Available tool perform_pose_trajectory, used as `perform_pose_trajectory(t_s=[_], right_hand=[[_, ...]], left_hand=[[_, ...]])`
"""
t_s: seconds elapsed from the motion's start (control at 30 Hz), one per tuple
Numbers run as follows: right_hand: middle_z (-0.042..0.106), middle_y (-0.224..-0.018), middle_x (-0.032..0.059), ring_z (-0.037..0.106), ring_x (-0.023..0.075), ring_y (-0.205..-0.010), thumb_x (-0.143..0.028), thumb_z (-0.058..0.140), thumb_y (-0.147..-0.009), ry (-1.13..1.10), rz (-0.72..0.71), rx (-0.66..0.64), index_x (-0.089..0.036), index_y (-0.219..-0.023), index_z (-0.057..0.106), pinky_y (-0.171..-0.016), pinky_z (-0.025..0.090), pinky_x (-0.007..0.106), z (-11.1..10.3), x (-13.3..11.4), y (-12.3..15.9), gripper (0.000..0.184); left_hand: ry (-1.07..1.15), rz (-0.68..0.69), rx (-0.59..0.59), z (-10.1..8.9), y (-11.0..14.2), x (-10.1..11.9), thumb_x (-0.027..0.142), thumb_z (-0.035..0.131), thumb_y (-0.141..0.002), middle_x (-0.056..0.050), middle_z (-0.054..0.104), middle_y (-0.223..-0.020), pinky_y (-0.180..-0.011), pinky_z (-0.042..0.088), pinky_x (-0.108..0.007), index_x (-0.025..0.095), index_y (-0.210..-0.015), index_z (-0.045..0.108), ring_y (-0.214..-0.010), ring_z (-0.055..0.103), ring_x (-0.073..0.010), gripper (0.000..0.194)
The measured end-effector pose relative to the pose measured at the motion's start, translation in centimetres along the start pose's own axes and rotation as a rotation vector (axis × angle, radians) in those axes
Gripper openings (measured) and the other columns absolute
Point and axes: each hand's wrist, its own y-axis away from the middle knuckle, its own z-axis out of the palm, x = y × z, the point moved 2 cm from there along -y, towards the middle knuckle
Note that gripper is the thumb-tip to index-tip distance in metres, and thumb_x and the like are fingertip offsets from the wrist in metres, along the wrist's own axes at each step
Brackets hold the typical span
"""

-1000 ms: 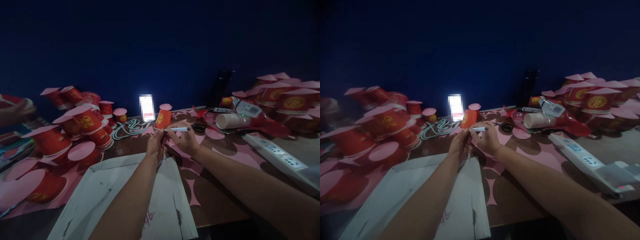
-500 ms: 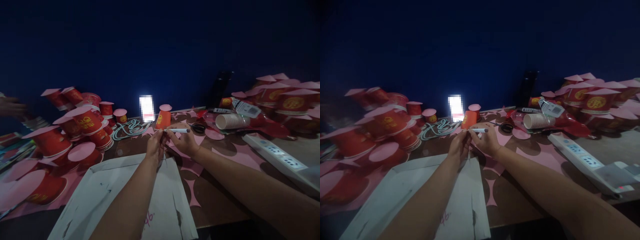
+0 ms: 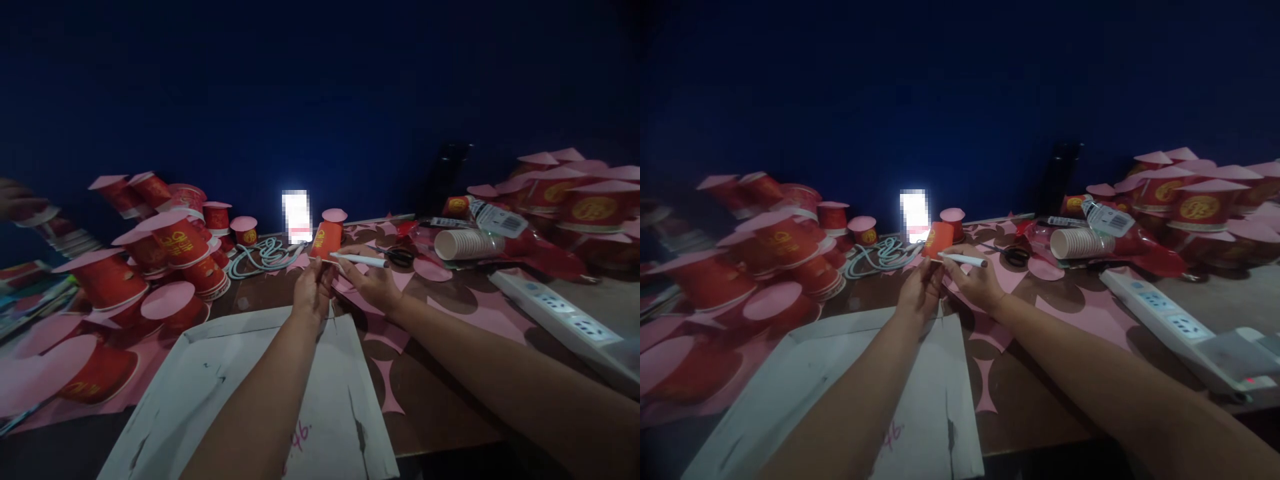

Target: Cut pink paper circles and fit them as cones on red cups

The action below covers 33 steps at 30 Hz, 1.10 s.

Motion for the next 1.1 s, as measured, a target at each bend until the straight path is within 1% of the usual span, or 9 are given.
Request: perform_pose_trajectory(t_s=[0.03, 0.13, 0.27, 0.4, 0.5, 0.73, 0.93, 1.1], right_hand=[[0.071, -0.093, 0.005, 0.067, 0.019, -0.085, -0.031, 0.058, -0.088, -0.003, 0.012, 0.006, -0.021, -0.097, 0.065, -0.079, 0.053, 0.034, -0.13, -0.07, -0.06, 0.015], [0.071, -0.09, 0.0048, 0.067, 0.0191, -0.084, -0.032, 0.057, -0.089, -0.013, 0.04, 0.011, -0.021, -0.095, 0.065, -0.079, 0.053, 0.035, -0.41, -0.28, -0.17, 0.015], [0.07, -0.091, 0.0048, 0.065, 0.0195, -0.086, -0.031, 0.057, -0.089, 0.048, -0.002, 0.033, -0.022, -0.094, 0.065, -0.081, 0.052, 0.036, -0.53, -0.31, -0.12, 0.014], [0.068, -0.09, 0.0051, 0.064, 0.0183, -0.081, -0.029, 0.061, -0.086, 0.083, -0.005, 0.043, -0.02, -0.094, 0.064, -0.074, 0.052, 0.033, -0.5, -0.06, 0.01, 0.013], [0.069, -0.087, 0.0048, 0.065, 0.0182, -0.077, -0.03, 0.062, -0.084, 0.091, 0.006, 0.023, -0.02, -0.093, 0.064, -0.071, 0.051, 0.033, -0.45, 0.16, 0.05, 0.013], [0.069, -0.088, 0.0047, 0.064, 0.0187, -0.082, -0.029, 0.061, -0.085, 0.089, -0.085, -0.018, -0.02, -0.095, 0.066, -0.076, 0.05, 0.034, -0.36, 0.15, 0.07, 0.014], [0.07, -0.087, 0.0041, 0.064, 0.0206, -0.082, -0.026, 0.062, -0.085, 0.151, -0.147, -0.045, -0.023, -0.092, 0.065, -0.078, 0.048, 0.037, -0.27, -0.25, 0.07, 0.008], [0.07, -0.089, 0.0042, 0.063, 0.0207, -0.083, -0.025, 0.061, -0.085, 0.234, -0.206, -0.071, -0.023, -0.093, 0.065, -0.079, 0.045, 0.037, -0.23, -0.36, 0.08, 0.009]], left_hand=[[0.002, 0.005, -0.001, -0.05, -0.04, 0.0, 0.01, 0.066, -0.078, -0.005, 0.07, -0.078, -0.075, 0.055, -0.021, 0.01, -0.077, 0.066, -0.07, 0.067, -0.0106, 0.001], [-0.003, 0.009, -0.027, -0.21, -0.2, -0.06, 0.01, 0.067, -0.076, -0.005, 0.07, -0.081, -0.078, 0.055, -0.022, 0.011, -0.079, 0.067, -0.075, 0.067, -0.0109, 0.003], [-0.014, 0.023, -0.053, -0.36, -0.37, -0.17, 0.011, 0.066, -0.077, -0.005, 0.07, -0.081, -0.079, 0.054, -0.023, 0.011, -0.078, 0.067, -0.074, 0.066, -0.01, 0.002], [-0.029, 0.041, -0.061, -0.4, -0.5, -0.33, 0.012, 0.065, -0.077, -0.004, 0.069, -0.08, -0.078, 0.053, -0.022, 0.012, -0.078, 0.068, -0.073, 0.065, -0.0091, 0.003], [-0.034, 0.062, -0.081, -0.49, -0.65, -0.46, 0.014, 0.068, -0.075, -0.004, 0.069, -0.079, -0.08, 0.052, -0.023, 0.012, -0.078, 0.068, -0.073, 0.065, -0.0088, 0.003], [-0.048, 0.071, -0.131, -0.7, -0.76, -0.51, 0.018, 0.073, -0.071, -0.003, 0.069, -0.076, -0.075, 0.05, -0.021, 0.012, -0.076, 0.068, -0.069, 0.064, -0.0082, 0.009], [-0.025, 0.076, -0.106, -0.65, -0.69, -0.52, 0.016, 0.075, -0.067, -0.001, 0.068, -0.072, -0.074, 0.049, -0.022, 0.013, -0.074, 0.067, -0.064, 0.063, -0.0076, 0.011], [-0.026, 0.082, -0.081, -0.74, -0.8, -0.61, 0.015, 0.076, -0.066, -0.001, 0.068, -0.073, -0.074, 0.049, -0.022, 0.013, -0.071, 0.066, -0.066, 0.063, -0.0082, 0.012]])
